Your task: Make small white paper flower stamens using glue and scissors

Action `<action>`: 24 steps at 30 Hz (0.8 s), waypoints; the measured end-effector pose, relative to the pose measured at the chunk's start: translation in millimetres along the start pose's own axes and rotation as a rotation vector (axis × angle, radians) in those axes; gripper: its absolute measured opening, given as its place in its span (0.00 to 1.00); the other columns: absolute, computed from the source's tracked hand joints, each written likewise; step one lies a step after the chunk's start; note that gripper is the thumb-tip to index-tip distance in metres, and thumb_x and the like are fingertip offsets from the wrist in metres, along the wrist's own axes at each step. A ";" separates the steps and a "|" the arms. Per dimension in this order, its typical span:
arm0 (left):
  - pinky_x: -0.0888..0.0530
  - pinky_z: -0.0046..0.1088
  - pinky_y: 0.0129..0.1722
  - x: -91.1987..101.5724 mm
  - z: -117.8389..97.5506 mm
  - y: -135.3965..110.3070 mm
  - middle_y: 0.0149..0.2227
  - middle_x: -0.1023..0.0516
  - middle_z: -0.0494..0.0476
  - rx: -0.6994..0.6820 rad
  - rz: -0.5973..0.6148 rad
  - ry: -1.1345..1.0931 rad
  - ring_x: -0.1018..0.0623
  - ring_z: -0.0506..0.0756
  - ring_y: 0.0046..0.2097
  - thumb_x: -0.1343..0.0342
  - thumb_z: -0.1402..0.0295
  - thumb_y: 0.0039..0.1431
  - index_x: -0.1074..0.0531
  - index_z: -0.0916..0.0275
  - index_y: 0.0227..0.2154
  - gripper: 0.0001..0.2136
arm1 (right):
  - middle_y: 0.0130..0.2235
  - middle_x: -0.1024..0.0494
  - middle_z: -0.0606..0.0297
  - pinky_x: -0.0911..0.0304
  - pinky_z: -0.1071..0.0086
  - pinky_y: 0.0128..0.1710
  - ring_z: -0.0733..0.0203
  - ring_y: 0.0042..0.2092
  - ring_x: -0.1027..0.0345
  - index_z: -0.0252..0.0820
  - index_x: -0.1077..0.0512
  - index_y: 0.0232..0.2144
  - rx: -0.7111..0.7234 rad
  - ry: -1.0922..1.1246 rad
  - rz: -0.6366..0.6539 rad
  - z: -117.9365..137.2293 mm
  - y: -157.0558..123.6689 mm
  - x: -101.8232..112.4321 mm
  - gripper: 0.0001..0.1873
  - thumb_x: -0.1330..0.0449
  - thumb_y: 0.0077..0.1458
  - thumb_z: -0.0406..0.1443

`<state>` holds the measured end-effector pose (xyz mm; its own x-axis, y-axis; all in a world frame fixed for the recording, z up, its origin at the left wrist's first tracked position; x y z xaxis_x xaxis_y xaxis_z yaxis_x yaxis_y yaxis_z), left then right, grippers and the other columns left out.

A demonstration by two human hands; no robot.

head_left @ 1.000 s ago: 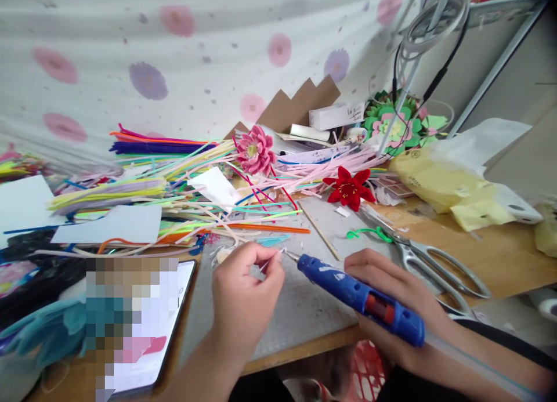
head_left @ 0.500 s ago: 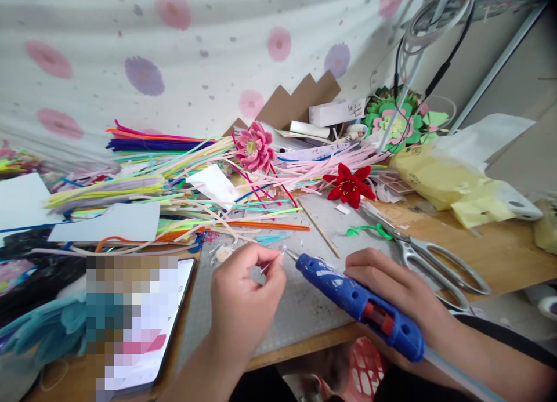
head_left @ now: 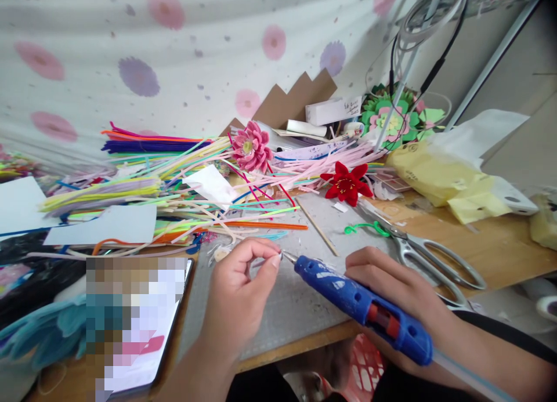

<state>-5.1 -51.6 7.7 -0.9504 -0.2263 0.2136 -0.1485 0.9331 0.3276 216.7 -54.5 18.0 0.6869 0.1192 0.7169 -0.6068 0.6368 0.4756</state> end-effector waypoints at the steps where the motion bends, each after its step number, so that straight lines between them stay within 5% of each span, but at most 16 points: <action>1: 0.31 0.26 0.42 -0.2 1.4 -0.6 0.35 0.25 0.49 0.025 -0.002 -0.016 0.26 0.52 0.39 0.44 0.71 0.56 0.28 0.58 0.26 0.04 | 0.38 0.30 0.58 0.32 0.66 0.34 0.57 0.35 0.30 0.46 0.35 0.39 -0.003 0.002 0.007 0.1 -0.2 0.0 0.10 0.42 0.52 0.34; 24: 0.31 0.27 0.40 2.0 -3.0 -1.1 0.34 0.23 0.50 0.036 -0.035 0.059 0.25 0.52 0.38 0.44 0.70 0.55 0.28 0.59 0.24 0.05 | 0.36 0.32 0.61 0.34 0.67 0.30 0.60 0.33 0.32 0.44 0.38 0.37 -0.011 -0.037 0.014 -1.2 1.0 -1.5 0.09 0.44 0.51 0.32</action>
<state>-6.0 -53.9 10.6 -0.9267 -0.2738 0.2573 -0.1919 0.9337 0.3024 215.5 -53.1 16.8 0.6629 0.1005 0.7420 -0.6121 0.6435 0.4596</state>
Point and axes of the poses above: each hand's wrist, its own y-axis towards the middle knuckle, its own x-axis out of the back of the hand, z = x × y, the point moved 2 cm from there along y, towards the middle knuckle
